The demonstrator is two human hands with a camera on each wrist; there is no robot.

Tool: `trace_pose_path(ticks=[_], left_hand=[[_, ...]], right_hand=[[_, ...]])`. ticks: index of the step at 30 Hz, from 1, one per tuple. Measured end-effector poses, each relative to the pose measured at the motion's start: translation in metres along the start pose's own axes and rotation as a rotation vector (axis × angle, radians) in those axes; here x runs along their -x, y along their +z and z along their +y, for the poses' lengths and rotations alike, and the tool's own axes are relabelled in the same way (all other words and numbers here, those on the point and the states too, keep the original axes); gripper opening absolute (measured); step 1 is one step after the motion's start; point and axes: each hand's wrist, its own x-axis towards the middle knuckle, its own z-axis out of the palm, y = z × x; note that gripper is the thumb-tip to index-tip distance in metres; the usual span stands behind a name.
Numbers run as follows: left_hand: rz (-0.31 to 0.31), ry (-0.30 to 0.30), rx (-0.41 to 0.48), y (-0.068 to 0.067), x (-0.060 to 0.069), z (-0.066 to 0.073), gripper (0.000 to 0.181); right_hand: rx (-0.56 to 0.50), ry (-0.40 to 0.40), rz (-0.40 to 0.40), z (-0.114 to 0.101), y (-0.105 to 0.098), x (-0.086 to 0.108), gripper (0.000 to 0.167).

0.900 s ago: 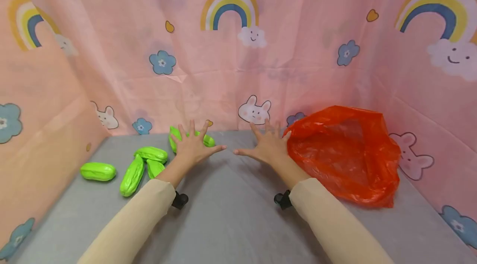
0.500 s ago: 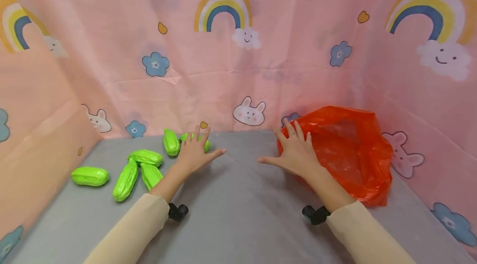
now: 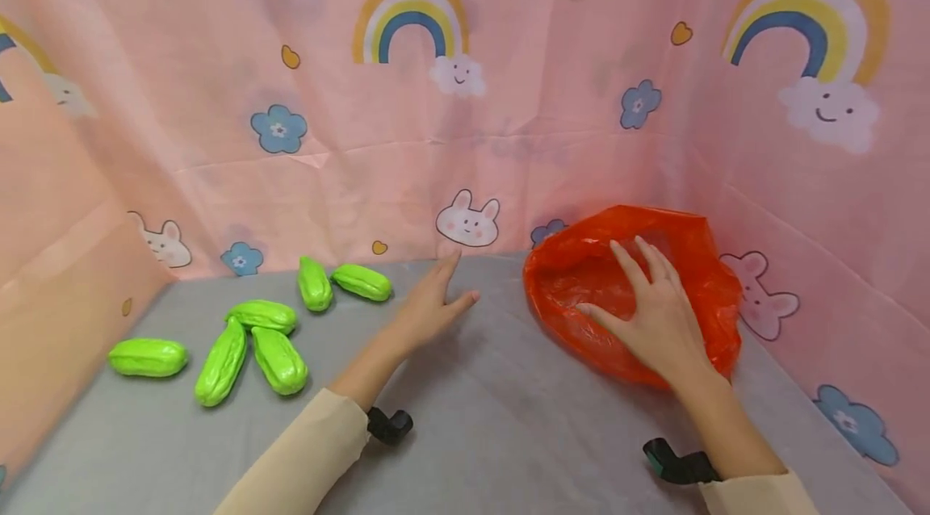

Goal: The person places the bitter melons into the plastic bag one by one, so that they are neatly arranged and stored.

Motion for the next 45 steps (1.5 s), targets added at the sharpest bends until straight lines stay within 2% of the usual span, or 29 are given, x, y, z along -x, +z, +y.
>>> trace_pose_path(ticks=[6, 11, 15, 17, 22, 24, 27, 31, 36, 40, 45], left_hand=[[0.023, 0.032, 0.134, 0.024, -0.011, 0.022, 0.08], [0.002, 0.045, 0.229, 0.044, -0.018, 0.034, 0.078], [-0.028, 0.024, 0.344, 0.058, -0.022, 0.039, 0.074], [-0.025, 0.033, 0.387, 0.065, -0.024, 0.041, 0.071], [0.02, 0.085, 0.381, 0.081, -0.034, 0.046, 0.067], [0.026, 0.077, 0.386, 0.086, -0.037, 0.049, 0.064], [0.006, 0.027, 0.41, 0.092, -0.039, 0.052, 0.06], [-0.018, -0.015, 0.471, 0.096, -0.039, 0.053, 0.06], [0.011, -0.094, 0.546, 0.092, -0.034, 0.045, 0.064], [0.04, -0.095, 0.568, 0.085, -0.032, 0.035, 0.064], [0.066, -0.101, 0.541, 0.077, -0.028, 0.022, 0.062]], right_hand=[[-0.134, 0.087, 0.162, 0.039, -0.011, 0.014, 0.088], [-0.178, 0.155, 0.214, 0.071, -0.018, 0.019, 0.08], [-0.212, 0.24, 0.213, 0.089, -0.021, 0.024, 0.074], [-0.25, 0.287, 0.197, 0.096, -0.02, 0.027, 0.071], [-0.34, 0.367, 0.14, 0.109, -0.013, 0.034, 0.068], [-0.354, 0.397, 0.101, 0.113, -0.01, 0.036, 0.068], [-0.373, 0.426, 0.053, 0.118, -0.004, 0.04, 0.068], [-0.379, 0.401, 0.012, 0.119, 0.003, 0.042, 0.07], [-0.38, 0.329, -0.005, 0.112, 0.012, 0.037, 0.072], [-0.403, 0.278, 0.012, 0.107, 0.017, 0.035, 0.073], [-0.419, 0.245, -0.003, 0.107, 0.022, 0.036, 0.077]])
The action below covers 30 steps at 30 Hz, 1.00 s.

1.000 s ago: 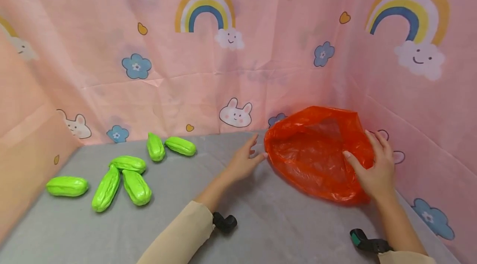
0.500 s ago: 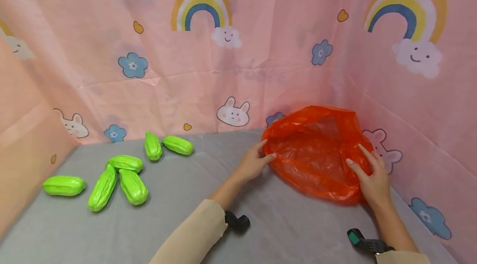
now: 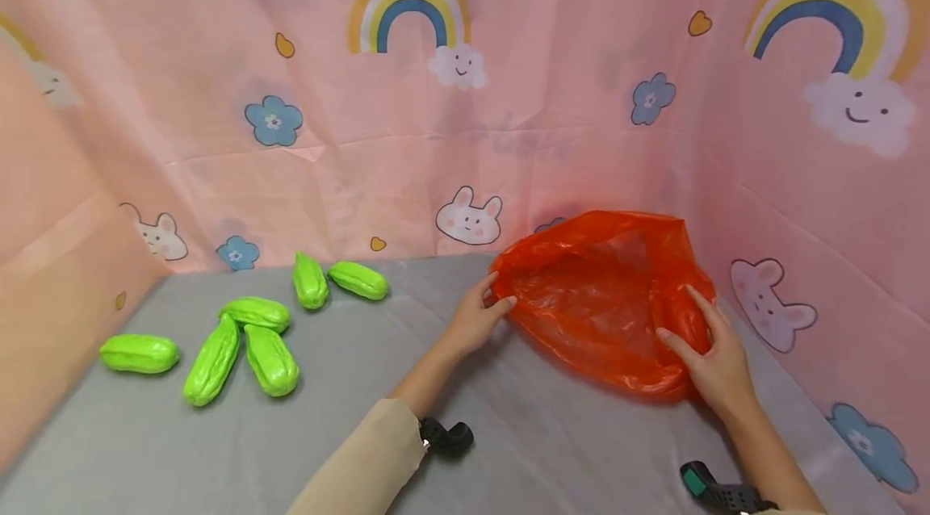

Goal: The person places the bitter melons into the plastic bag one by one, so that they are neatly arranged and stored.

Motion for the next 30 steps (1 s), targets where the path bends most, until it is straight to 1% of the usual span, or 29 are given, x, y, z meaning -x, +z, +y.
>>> trace_pose_path(ticks=[2, 5, 6, 8, 9, 10, 12, 15, 17, 19, 21, 23, 25, 27, 30], left_hand=[[-0.004, 0.002, -0.021, -0.002, 0.001, -0.001, 0.06], [-0.014, 0.01, -0.021, -0.006, 0.005, 0.0, 0.055], [-0.015, 0.025, -0.026, -0.008, 0.007, 0.001, 0.052], [-0.002, 0.034, -0.049, -0.015, 0.01, 0.003, 0.048], [0.019, 0.04, -0.066, -0.019, 0.012, 0.004, 0.046], [0.054, 0.052, -0.087, -0.024, 0.013, 0.005, 0.042], [0.168, 0.084, -0.167, -0.035, 0.015, 0.006, 0.038], [0.385, 0.11, -0.283, -0.055, 0.015, 0.004, 0.033], [0.513, 0.126, -0.334, -0.068, 0.014, 0.0, 0.032], [0.614, 0.142, -0.33, -0.081, 0.013, -0.007, 0.032], [0.701, 0.157, -0.312, -0.092, 0.011, -0.014, 0.032], [0.77, 0.168, -0.295, -0.101, 0.01, -0.021, 0.033], [0.815, 0.163, -0.301, -0.11, 0.01, -0.026, 0.034], [0.831, 0.146, -0.309, -0.118, 0.01, -0.031, 0.036], [0.818, 0.094, -0.328, -0.129, 0.009, -0.038, 0.043]], right_hand=[[0.003, 0.007, -0.011, 0.003, -0.004, 0.003, 0.078], [0.015, 0.034, -0.029, 0.008, -0.012, 0.006, 0.079], [0.024, 0.046, -0.032, 0.01, -0.014, 0.007, 0.079], [0.032, 0.071, -0.036, 0.012, -0.018, 0.008, 0.079], [0.036, 0.08, -0.037, 0.013, -0.02, 0.009, 0.079], [0.041, 0.088, -0.039, 0.014, -0.021, 0.009, 0.079], [0.043, 0.094, -0.038, 0.016, -0.023, 0.008, 0.079], [0.036, 0.097, -0.046, 0.017, -0.024, 0.008, 0.08], [0.031, 0.105, -0.047, 0.017, -0.024, 0.01, 0.08], [0.026, 0.108, -0.041, 0.017, -0.022, 0.011, 0.08], [0.017, 0.097, -0.027, 0.017, -0.019, 0.013, 0.078], [0.01, 0.084, -0.017, 0.016, -0.015, 0.013, 0.076], [0.003, 0.067, -0.014, 0.014, -0.01, 0.012, 0.075], [0.008, 0.057, -0.017, 0.013, -0.004, 0.01, 0.073], [0.015, 0.027, -0.014, 0.012, 0.004, 0.007, 0.071]])
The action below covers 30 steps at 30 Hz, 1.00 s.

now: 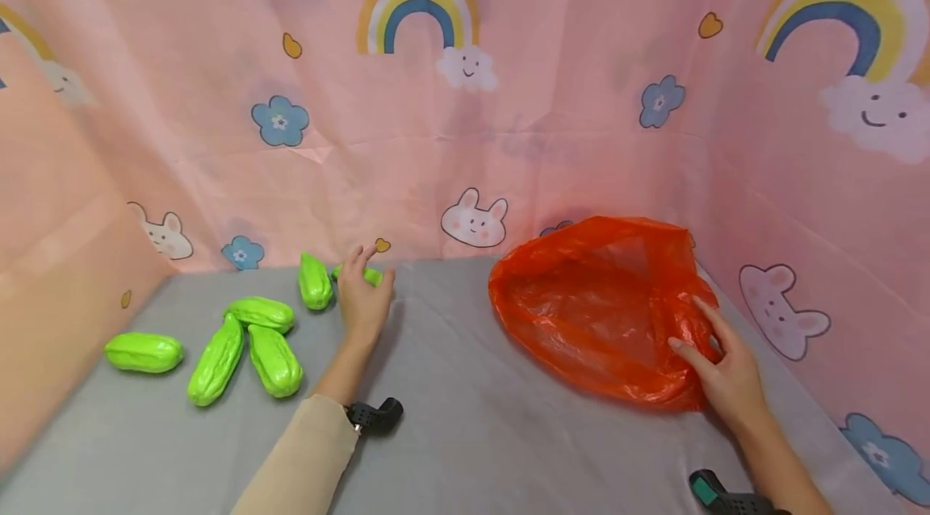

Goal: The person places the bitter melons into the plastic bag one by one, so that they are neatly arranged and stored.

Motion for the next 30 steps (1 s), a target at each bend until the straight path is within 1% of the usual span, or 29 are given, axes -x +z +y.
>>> trace_pose_path(ticks=[3, 5, 7, 9, 11, 13, 16, 22, 24, 27, 30], left_hand=[[-0.031, -0.02, -0.021, -0.001, -0.003, -0.008, 0.051], [-0.031, -0.019, -0.002, -0.002, -0.005, -0.014, 0.054], [-0.03, -0.03, 0.034, -0.004, -0.006, -0.021, 0.055], [-0.025, -0.057, 0.083, -0.007, -0.006, -0.026, 0.056], [-0.031, -0.085, 0.127, -0.01, -0.006, -0.029, 0.058], [-0.037, -0.105, 0.163, -0.012, -0.006, -0.029, 0.058], [-0.05, -0.095, 0.205, -0.011, -0.007, -0.028, 0.058], [-0.051, -0.066, 0.265, -0.007, -0.009, -0.029, 0.054], [-0.077, -0.067, 0.274, -0.006, -0.008, -0.029, 0.055], [-0.145, -0.063, 0.279, -0.008, -0.01, -0.029, 0.055], [-0.212, -0.057, 0.287, -0.008, -0.007, -0.03, 0.054]], right_hand=[[0.008, -0.022, 0.019, 0.001, 0.001, 0.0, 0.069], [0.002, -0.028, 0.031, 0.001, 0.001, 0.001, 0.068], [-0.01, -0.021, 0.042, 0.001, 0.001, 0.002, 0.067], [-0.022, -0.024, 0.053, 0.0, 0.001, 0.001, 0.066], [-0.039, -0.04, 0.061, -0.001, 0.001, 0.0, 0.065], [-0.044, -0.06, 0.062, -0.002, 0.001, -0.001, 0.065], [-0.051, -0.081, 0.061, -0.002, 0.0, -0.002, 0.066], [-0.037, -0.062, 0.051, -0.001, -0.001, -0.002, 0.062], [-0.027, -0.05, 0.042, 0.0, -0.002, -0.001, 0.061], [-0.023, -0.045, 0.042, -0.002, 0.0, -0.002, 0.061], [-0.017, -0.044, 0.042, -0.001, 0.0, -0.003, 0.061]])
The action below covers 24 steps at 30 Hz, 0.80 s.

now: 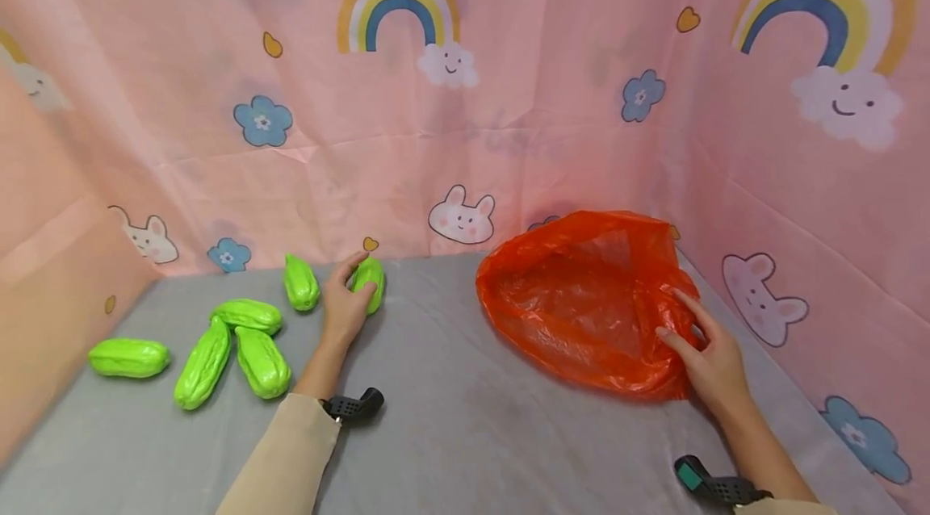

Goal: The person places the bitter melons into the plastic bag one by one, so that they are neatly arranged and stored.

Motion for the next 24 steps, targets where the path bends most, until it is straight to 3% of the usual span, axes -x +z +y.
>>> trace_pose_path(ticks=[10, 13, 20, 24], left_hand=[[-0.098, 0.001, -0.005, -0.0008, 0.0031, -0.002, 0.053], [-0.102, 0.002, -0.01, -0.0003, 0.0034, -0.0032, 0.06], [-0.087, -0.024, -0.017, -0.0011, 0.0055, -0.0021, 0.05], [-0.161, -0.023, 0.006, -0.0013, 0.0063, -0.0013, 0.046]], right_hand=[[0.008, 0.019, -0.008, -0.0012, 0.0001, 0.0004, 0.061], [0.01, 0.018, -0.008, -0.0019, 0.0002, 0.0002, 0.061], [0.006, 0.007, -0.003, -0.0025, -0.0006, 0.0003, 0.061], [0.016, 0.026, -0.013, -0.0023, -0.0019, 0.0003, 0.063]])
